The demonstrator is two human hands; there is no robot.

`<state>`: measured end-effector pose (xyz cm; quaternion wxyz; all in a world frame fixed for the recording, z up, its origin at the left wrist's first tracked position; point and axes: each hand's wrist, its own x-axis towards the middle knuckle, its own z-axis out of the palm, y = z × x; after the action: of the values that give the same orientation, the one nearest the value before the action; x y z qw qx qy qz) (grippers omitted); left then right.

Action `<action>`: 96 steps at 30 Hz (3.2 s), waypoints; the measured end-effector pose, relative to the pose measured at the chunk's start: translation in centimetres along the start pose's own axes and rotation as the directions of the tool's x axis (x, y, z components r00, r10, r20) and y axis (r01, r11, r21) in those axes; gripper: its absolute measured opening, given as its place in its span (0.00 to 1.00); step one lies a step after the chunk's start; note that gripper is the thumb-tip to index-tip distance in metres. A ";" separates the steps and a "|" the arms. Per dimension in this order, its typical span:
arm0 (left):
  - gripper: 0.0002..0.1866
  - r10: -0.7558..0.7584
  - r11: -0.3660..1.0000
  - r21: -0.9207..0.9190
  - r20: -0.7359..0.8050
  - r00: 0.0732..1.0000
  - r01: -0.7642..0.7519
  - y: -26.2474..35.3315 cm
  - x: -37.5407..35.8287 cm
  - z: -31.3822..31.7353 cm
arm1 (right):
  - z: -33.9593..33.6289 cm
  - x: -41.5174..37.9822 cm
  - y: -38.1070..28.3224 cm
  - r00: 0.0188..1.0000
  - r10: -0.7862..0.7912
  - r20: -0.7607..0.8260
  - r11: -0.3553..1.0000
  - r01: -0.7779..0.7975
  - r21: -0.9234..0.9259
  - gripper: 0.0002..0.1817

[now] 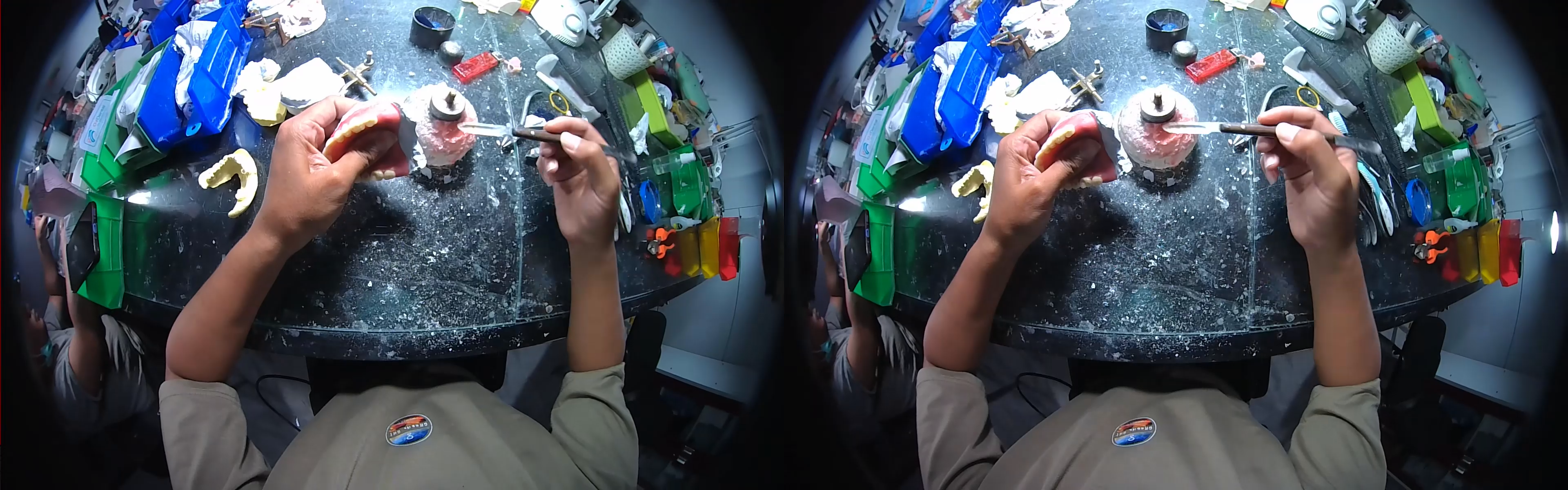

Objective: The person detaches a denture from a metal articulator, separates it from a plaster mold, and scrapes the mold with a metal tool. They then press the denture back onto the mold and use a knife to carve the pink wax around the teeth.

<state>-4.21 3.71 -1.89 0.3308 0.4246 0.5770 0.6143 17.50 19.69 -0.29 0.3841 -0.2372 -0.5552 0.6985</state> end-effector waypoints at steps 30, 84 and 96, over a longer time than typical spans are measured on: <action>0.06 -0.015 1.000 0.007 -0.007 1.000 0.015 0.0 -0.1 0.3 | -1.1 1.0 2.0 0.993 0.119 0.018 0.990 -0.120 0.079 0.13; 0.05 0.179 0.961 0.229 -0.085 0.980 -0.156 -0.1 -0.7 1.2 | 3.3 -0.8 -1.2 0.891 -0.441 0.108 0.825 0.450 -0.342 0.08; 0.06 0.192 0.946 0.279 -0.084 0.978 -0.162 -0.3 -0.6 1.0 | 3.6 -1.1 -1.3 0.873 -0.471 0.126 0.811 0.485 -0.326 0.09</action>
<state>-3.05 3.62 -2.30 0.1807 0.4814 0.6324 0.5793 15.77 16.74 1.81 0.4882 -0.1403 -0.7187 0.4748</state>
